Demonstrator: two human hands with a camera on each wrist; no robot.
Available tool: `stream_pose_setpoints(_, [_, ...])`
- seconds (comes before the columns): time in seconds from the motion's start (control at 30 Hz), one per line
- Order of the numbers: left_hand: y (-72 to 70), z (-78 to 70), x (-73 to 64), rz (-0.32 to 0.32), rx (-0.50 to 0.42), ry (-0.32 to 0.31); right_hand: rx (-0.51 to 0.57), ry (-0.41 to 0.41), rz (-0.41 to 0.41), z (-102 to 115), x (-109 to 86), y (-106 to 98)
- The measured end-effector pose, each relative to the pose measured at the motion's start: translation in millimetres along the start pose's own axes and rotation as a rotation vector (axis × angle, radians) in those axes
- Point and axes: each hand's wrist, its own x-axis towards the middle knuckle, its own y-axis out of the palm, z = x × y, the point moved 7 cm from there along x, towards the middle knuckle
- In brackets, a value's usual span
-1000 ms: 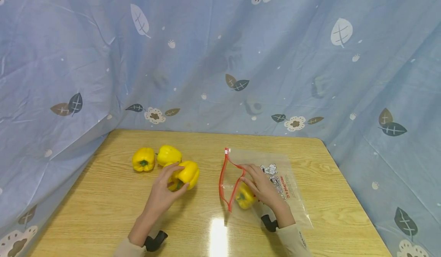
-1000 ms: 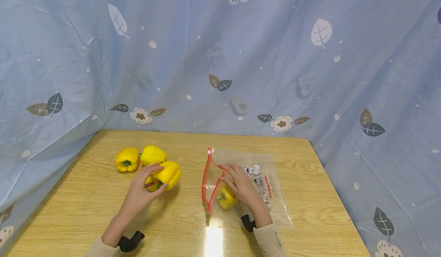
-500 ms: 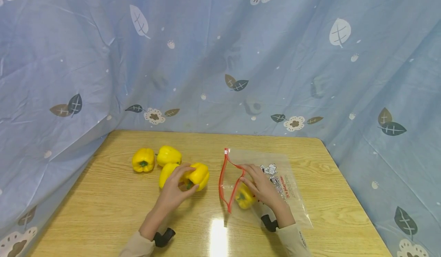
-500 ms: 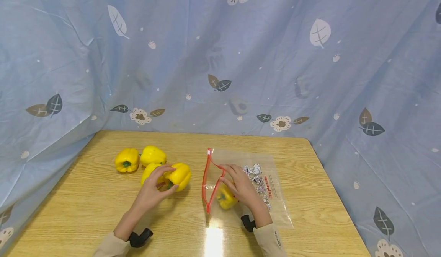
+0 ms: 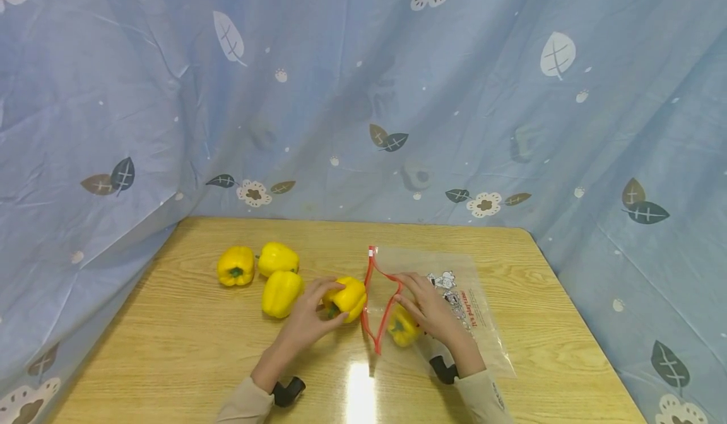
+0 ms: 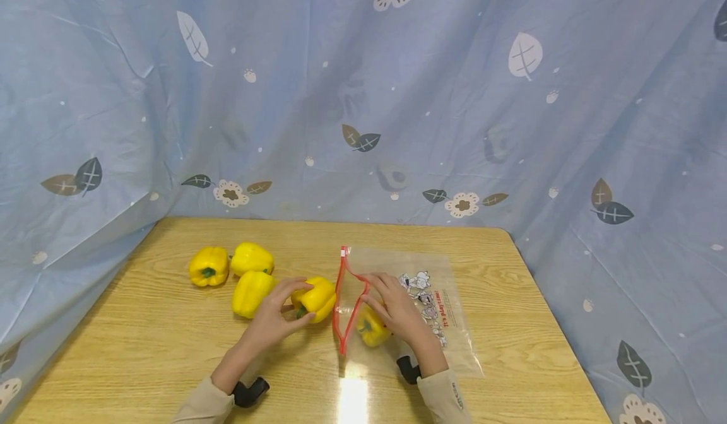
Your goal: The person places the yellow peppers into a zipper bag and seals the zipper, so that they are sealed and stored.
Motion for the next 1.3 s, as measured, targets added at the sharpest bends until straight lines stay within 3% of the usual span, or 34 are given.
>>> stream_pose_setpoints(0.4, [26.1, -6.5, 7.5, 0.065, 0.007, 0.059, -0.014, 0.012, 0.009, -0.2, 0.1, 0.6])
stream_pose_setpoints(1.3, [53.3, -6.1, 18.9, 0.119, 0.019, 0.122, -0.008, -0.011, 0.015, 1.9, 0.6, 1.9])
